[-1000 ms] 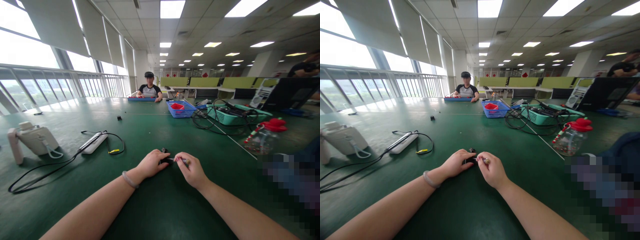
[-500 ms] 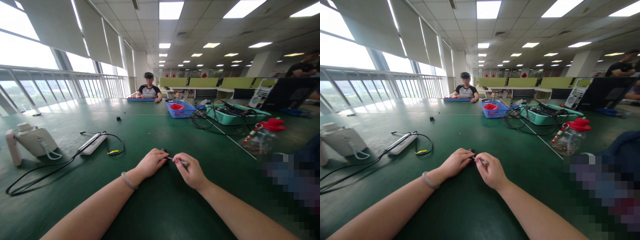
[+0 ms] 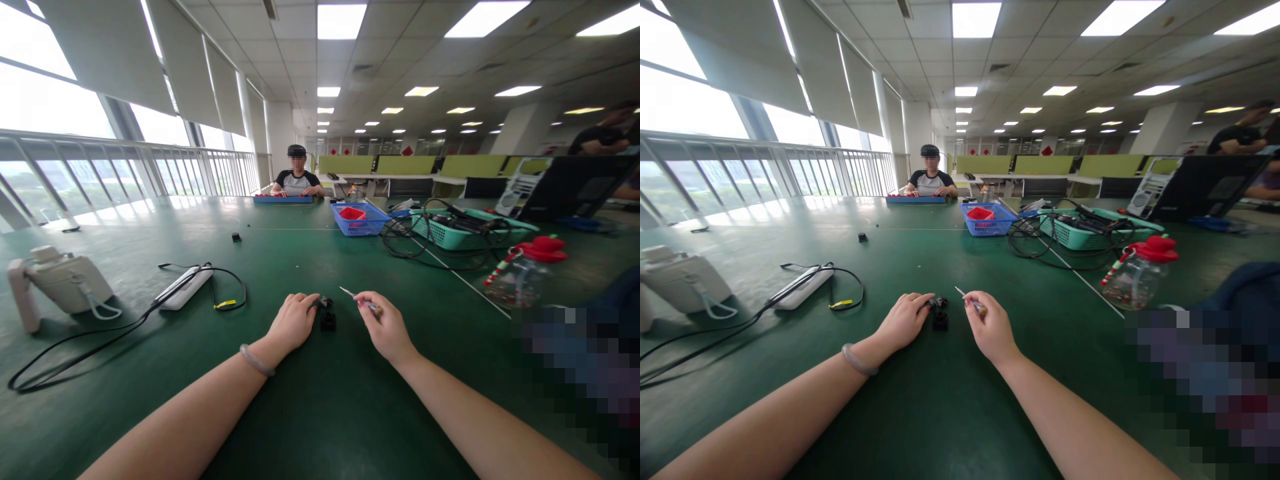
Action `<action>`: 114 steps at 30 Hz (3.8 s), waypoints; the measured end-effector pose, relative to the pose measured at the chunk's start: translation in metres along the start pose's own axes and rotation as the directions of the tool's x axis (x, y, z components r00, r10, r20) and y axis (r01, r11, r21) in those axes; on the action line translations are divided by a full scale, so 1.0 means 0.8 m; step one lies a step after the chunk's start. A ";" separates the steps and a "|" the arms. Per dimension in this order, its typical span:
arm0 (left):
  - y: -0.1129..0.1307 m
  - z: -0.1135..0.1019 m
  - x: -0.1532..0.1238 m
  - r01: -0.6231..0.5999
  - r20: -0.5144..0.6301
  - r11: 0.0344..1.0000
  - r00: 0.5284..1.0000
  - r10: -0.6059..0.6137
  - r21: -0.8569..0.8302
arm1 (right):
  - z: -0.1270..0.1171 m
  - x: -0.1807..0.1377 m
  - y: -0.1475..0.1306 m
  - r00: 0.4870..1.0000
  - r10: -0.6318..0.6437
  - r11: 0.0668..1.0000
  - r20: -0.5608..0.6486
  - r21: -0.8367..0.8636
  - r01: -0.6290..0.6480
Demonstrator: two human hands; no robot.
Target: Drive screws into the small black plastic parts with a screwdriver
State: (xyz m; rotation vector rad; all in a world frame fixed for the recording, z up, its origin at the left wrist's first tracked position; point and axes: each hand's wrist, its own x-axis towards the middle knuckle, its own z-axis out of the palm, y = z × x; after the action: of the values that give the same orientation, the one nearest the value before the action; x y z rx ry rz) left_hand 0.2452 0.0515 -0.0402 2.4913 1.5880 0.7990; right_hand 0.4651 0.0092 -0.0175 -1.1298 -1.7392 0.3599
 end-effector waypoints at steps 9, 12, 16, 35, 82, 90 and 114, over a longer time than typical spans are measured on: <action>0.003 -0.002 -0.006 0.009 0.014 0.994 1.000 -0.011 0.112 | 0.003 -0.002 0.002 0.990 0.075 0.996 0.121 0.047 -0.081; 0.006 -0.004 -0.006 0.030 0.015 0.991 0.999 -0.032 0.127 | 0.003 -0.002 0.000 0.989 0.063 0.996 0.132 0.048 -0.070; 0.008 -0.004 -0.005 0.050 -0.018 0.992 0.999 -0.049 0.116 | 0.003 -0.002 0.000 0.990 0.053 0.997 0.129 0.048 -0.060; 0.019 -0.003 -0.006 -0.252 0.157 0.959 0.950 0.271 -0.129 | 0.001 -0.003 -0.001 0.994 0.069 0.966 0.090 0.244 -0.089; -0.242 -0.159 -0.176 0.202 0.067 0.942 0.972 -0.227 0.269 | -0.004 0.018 0.043 0.895 0.446 0.604 0.010 0.734 -0.309; -0.237 -0.164 -0.177 0.291 0.032 0.926 0.951 -0.307 0.241 | -0.003 0.017 0.043 0.903 0.428 0.632 -0.010 0.718 -0.292; -0.217 -0.162 -0.174 0.227 0.028 0.965 0.972 -0.233 0.127 | -0.001 0.015 0.042 0.924 0.382 0.666 0.000 0.694 -0.275</action>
State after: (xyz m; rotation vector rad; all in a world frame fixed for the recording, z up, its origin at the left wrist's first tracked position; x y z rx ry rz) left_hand -0.0034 -0.0158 -0.0400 2.3229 1.9209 0.6304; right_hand 0.4825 0.0363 -0.0332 -0.8701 -1.0875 1.0321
